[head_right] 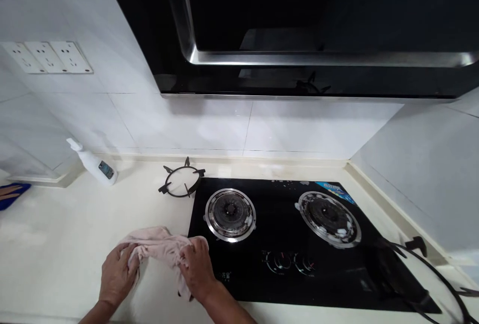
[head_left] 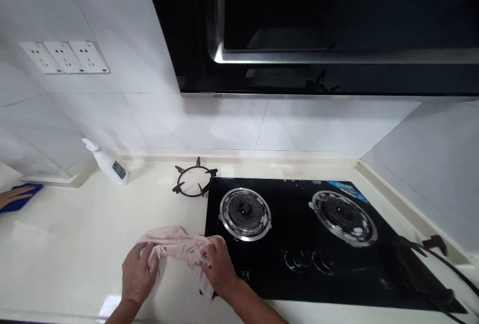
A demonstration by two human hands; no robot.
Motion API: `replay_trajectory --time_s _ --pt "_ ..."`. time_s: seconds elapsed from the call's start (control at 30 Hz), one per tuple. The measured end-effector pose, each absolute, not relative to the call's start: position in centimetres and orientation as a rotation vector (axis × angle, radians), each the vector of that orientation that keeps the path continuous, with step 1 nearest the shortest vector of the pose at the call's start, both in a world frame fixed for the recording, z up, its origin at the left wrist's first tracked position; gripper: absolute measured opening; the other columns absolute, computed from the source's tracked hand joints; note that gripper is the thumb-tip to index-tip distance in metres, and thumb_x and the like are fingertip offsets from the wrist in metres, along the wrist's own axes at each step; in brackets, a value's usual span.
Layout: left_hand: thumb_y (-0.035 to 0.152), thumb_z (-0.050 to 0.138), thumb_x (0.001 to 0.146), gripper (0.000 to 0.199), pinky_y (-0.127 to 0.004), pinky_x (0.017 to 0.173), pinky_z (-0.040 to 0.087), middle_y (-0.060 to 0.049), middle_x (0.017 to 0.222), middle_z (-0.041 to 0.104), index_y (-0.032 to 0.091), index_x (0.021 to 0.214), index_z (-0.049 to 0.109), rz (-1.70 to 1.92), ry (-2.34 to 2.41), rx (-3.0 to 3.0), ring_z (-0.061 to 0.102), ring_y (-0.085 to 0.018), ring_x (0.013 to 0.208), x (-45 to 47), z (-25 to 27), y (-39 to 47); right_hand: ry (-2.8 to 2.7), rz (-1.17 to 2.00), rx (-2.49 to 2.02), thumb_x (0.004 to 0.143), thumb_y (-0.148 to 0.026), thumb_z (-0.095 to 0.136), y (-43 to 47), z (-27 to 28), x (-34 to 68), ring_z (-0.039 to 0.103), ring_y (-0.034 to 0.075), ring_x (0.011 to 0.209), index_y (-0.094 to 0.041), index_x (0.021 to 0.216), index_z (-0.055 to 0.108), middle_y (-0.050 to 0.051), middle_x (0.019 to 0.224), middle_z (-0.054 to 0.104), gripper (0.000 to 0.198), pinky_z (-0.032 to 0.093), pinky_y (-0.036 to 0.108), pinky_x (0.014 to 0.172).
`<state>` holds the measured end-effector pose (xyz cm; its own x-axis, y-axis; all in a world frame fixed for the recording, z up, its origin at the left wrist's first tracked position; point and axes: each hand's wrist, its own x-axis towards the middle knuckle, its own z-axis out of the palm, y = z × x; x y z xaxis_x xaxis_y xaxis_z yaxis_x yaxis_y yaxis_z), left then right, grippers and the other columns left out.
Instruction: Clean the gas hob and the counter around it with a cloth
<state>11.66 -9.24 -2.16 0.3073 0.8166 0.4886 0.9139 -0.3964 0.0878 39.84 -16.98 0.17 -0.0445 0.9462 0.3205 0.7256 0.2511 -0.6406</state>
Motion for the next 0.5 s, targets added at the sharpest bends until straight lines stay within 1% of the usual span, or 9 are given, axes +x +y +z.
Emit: replay_trajectory --time_s 0.07,0.1,0.2,0.27,0.3,0.37,0.43,0.5 --pt "0.041 0.042 0.093 0.038 -0.043 0.089 0.049 -0.013 0.110 0.061 0.018 0.110 0.067 -0.707 -1.616 -2.372 0.058 -0.029 0.104 11.7 -2.1 -9.3 -1.826 0.339 -1.557 0.081 -0.026 0.067 -15.6 1.0 39.0 0.046 0.023 0.107 -0.021 0.097 0.059 0.007 0.116 0.052 0.018 0.038 0.042 0.096" --pt "0.041 0.042 0.093 0.038 -0.043 0.090 0.048 -0.013 0.111 0.061 0.019 0.111 0.067 -0.715 -1.633 -2.371 0.058 -0.028 0.105 11.8 -2.1 -9.4 -1.860 0.323 -1.569 0.082 -0.033 0.068 -15.2 1.1 38.5 0.044 0.024 0.112 -0.023 0.101 0.060 0.007 0.122 0.051 0.023 0.036 0.044 0.099" --pt "0.041 0.043 0.093 0.037 -0.043 0.091 0.048 -0.012 0.112 0.061 0.021 0.112 0.066 -0.736 -1.680 -2.357 0.058 -0.028 0.107 11.9 -1.9 -9.6 -2.039 0.342 -1.640 0.079 -0.056 0.070 -14.9 0.4 37.3 0.041 0.030 0.123 -0.027 0.119 0.058 0.009 0.130 0.052 0.051 0.029 0.052 0.107" --pt "0.041 0.043 0.093 0.036 -0.044 0.092 0.048 -0.012 0.113 0.061 0.021 0.112 0.066 -0.741 -1.698 -2.366 0.057 -0.028 0.107 12.0 -1.8 -9.8 -2.152 0.329 -1.673 0.079 -0.064 0.066 -15.0 -0.4 36.9 0.041 0.033 0.125 -0.027 0.130 0.052 0.011 0.134 0.052 0.065 0.029 0.056 0.107" --pt "0.041 0.043 0.093 0.036 -0.043 0.092 0.047 -0.011 0.113 0.061 0.022 0.113 0.066 -0.739 -1.709 -2.373 0.057 -0.028 0.108 12.1 -1.8 -9.9 -2.192 0.298 -1.678 0.080 -0.064 0.063 -14.9 -0.8 36.8 0.042 0.034 0.124 -0.026 0.132 0.050 0.012 0.136 0.051 0.066 0.030 0.057 0.106" --pt "0.041 0.043 0.093 0.036 -0.043 0.094 0.046 -0.011 0.115 0.061 0.022 0.115 0.066 -0.724 -1.748 -2.378 0.056 -0.027 0.111 12.3 -1.8 -10.1 -2.254 0.212 -1.666 0.085 -0.062 0.058 -14.4 -1.2 36.6 0.045 0.033 0.121 -0.024 0.132 0.050 0.014 0.140 0.050 0.061 0.035 0.057 0.101" --pt "0.040 0.043 0.094 0.035 -0.043 0.094 0.044 -0.010 0.116 0.061 0.023 0.112 0.066 -0.684 -1.825 -2.347 0.055 -0.027 0.113 12.6 -1.7 -10.1 -2.297 0.139 -1.662 0.089 -0.056 0.057 -13.4 -1.3 36.3 0.050 0.031 0.115 -0.021 0.126 0.054 0.015 0.134 0.054 0.052 0.040 0.053 0.097" --pt "0.040 0.042 0.094 0.033 -0.044 0.092 0.042 -0.010 0.112 0.062 0.023 0.106 0.068 -0.612 -1.924 -2.291 0.054 -0.027 0.110 13.3 -1.4 -9.8 -2.311 0.096 -1.671 0.091 -0.050 0.057 -12.5 -1.4 36.0 0.054 0.028 0.108 -0.019 0.119 0.058 0.013 0.125 0.060 0.042 0.042 0.049 0.094"
